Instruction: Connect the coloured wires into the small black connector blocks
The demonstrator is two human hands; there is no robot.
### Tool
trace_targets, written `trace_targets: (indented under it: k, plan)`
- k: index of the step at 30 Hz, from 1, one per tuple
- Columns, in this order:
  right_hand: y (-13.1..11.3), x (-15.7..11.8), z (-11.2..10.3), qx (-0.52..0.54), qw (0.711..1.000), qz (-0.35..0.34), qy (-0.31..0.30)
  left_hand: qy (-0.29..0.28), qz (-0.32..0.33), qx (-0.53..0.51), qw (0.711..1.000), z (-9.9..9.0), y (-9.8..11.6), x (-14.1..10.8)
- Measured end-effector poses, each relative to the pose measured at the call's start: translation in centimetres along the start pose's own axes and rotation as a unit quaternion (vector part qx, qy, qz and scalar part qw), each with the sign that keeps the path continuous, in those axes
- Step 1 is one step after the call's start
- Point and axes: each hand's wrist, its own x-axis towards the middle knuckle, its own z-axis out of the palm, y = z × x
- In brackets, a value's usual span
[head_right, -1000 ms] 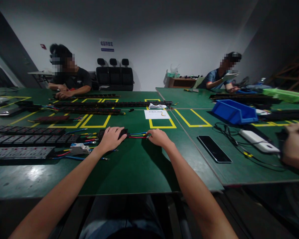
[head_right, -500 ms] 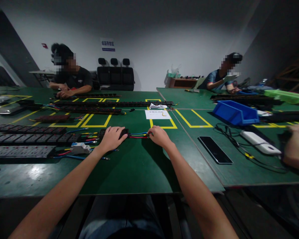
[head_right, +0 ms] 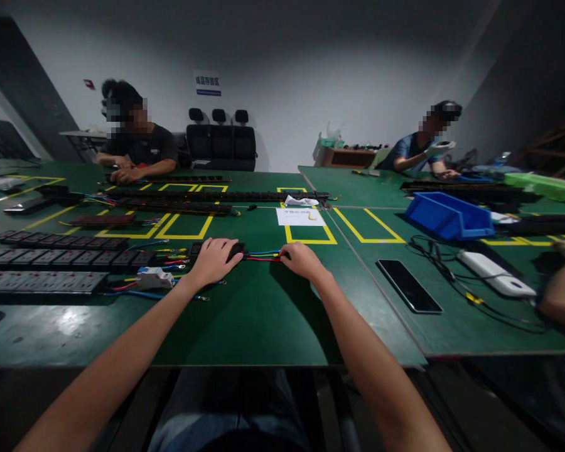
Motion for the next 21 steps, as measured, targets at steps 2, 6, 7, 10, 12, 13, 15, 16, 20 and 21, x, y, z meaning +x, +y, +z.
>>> trace_targets:
  k: [2,6,7,10,12,13,15,16,20,21]
  plan:
    - [0.1,0.1,0.2,-0.001,1.000,-0.010,0.005,0.001,0.000,0.003,1.000,0.0,0.0,0.0]
    - [0.2,0.1,0.3,-0.003,1.000,-0.015,0.007,0.002,0.003,0.003,1.000,0.0,0.1,0.0]
    - [0.2,0.1,0.3,-0.003,1.000,-0.013,0.005,0.002,0.002,0.001,1.000,-0.1,0.1,-0.1]
    - [0.2,0.1,0.2,-0.004,1.000,-0.008,-0.006,0.002,0.000,-0.002,1.000,0.0,0.1,-0.1]
    - [0.3,0.1,0.3,0.001,1.000,-0.010,-0.010,0.001,0.000,0.000,1.000,0.0,0.0,-0.1]
    - [0.4,0.1,0.4,0.006,1.000,-0.013,-0.007,0.001,0.000,0.000,1.000,0.1,0.0,-0.1]
    - [0.7,0.1,0.7,0.012,1.000,-0.018,0.011,0.000,-0.001,-0.001,1.000,0.1,0.0,0.0]
    - [0.9,0.1,0.9,0.009,1.000,-0.016,0.022,-0.001,-0.001,-0.002,1.000,0.1,0.0,0.0]
    - [1.5,0.2,1.6,-0.029,0.999,0.009,0.017,-0.001,0.002,-0.003,1.000,0.0,0.1,-0.1]
    - [1.5,0.2,1.7,-0.036,0.999,0.013,0.004,0.000,0.001,-0.001,1.000,-0.1,0.1,-0.1]
